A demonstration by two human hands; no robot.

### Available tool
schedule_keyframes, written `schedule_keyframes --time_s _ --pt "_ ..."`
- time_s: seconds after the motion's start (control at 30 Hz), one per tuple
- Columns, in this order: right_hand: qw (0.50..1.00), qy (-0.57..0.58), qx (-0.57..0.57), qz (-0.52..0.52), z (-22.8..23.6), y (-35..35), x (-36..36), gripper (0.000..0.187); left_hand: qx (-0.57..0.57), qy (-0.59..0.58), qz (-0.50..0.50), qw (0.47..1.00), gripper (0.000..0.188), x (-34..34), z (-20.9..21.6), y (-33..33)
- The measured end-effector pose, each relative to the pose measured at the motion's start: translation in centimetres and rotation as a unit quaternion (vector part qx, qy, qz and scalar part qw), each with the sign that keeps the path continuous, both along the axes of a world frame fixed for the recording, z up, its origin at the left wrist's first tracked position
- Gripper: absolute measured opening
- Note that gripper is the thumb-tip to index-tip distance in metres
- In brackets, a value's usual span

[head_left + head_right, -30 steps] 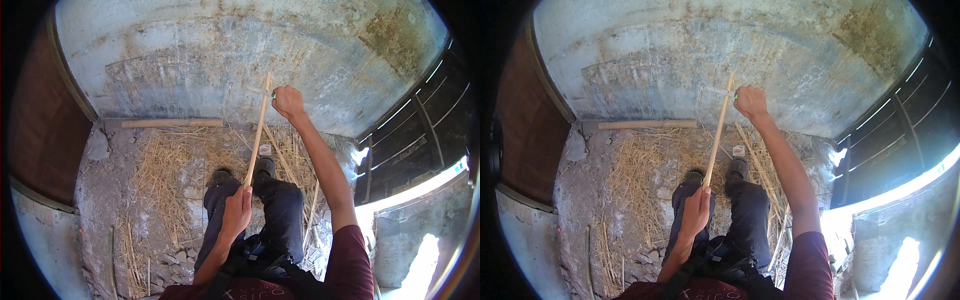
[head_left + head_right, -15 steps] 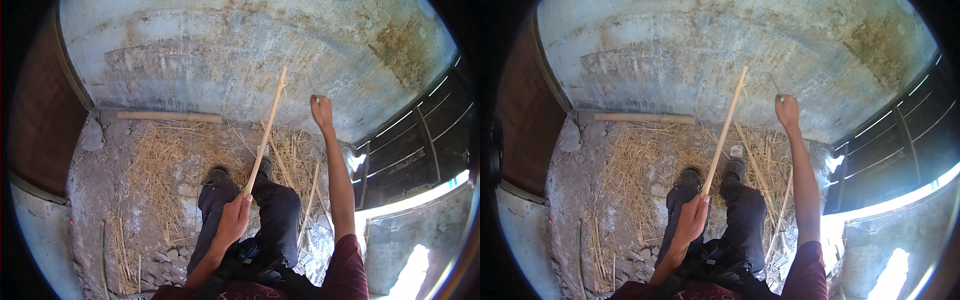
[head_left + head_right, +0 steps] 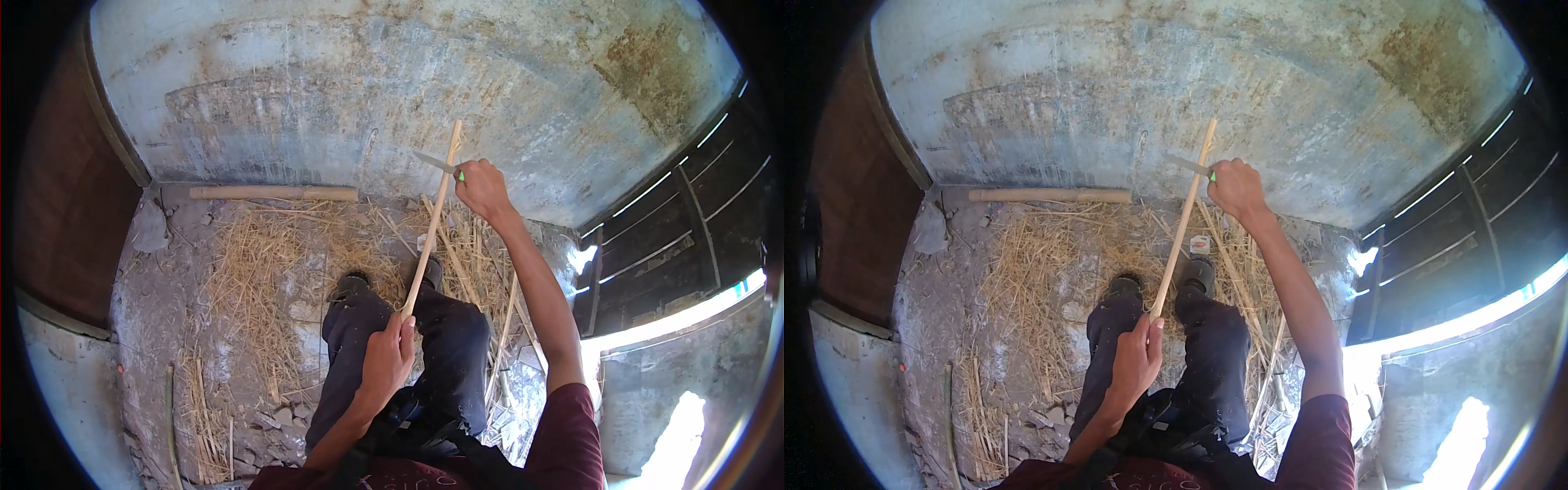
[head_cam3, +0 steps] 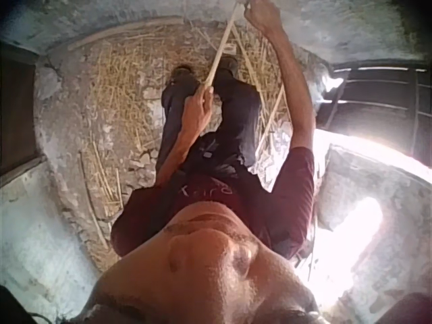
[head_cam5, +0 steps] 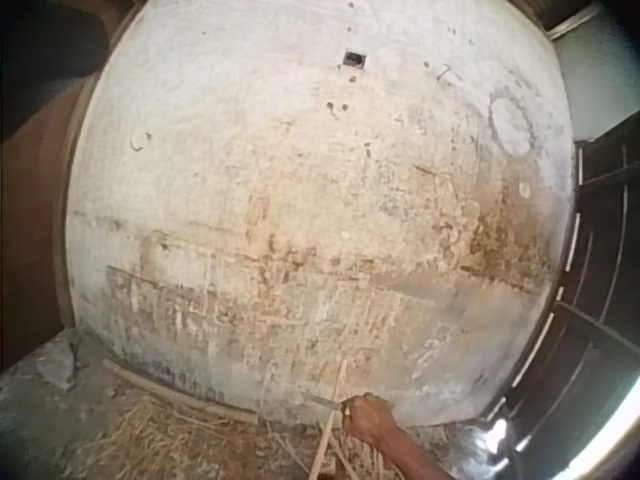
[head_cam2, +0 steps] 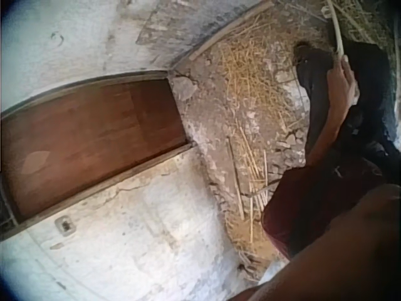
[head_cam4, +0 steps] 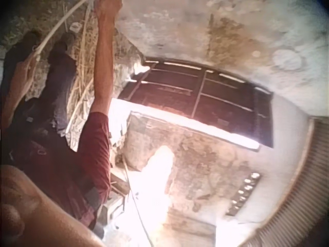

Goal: The person uses a small knife to shave and whittle a long, thin bamboo pole while sitting on the floor.

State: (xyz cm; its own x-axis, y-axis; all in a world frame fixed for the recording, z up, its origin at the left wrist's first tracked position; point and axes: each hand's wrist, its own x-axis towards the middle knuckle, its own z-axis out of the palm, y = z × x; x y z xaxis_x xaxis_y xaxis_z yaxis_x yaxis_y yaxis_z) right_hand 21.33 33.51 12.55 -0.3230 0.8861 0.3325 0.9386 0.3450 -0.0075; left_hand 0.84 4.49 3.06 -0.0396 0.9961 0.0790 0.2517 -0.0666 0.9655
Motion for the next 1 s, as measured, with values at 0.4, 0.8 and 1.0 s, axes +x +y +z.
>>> schedule_keyframes --time_s 0.4,0.8,1.0 --pt "0.997 0.031 -0.016 -0.076 -0.5 6.6 -0.4 0.03 -0.017 0.008 0.009 1.0 0.024 -1.0 0.2 -0.1" --pt "0.96 -0.019 -0.121 -0.25 -9.1 7.5 29.6 0.044 0.02 -0.098 -0.035 0.994 0.027 -1.1 0.2 -0.7" --pt "0.876 -0.041 -0.46 -0.136 -21.8 -2.6 28.5 0.034 -0.011 -0.178 -0.067 0.982 0.033 -2.0 -2.7 0.1"
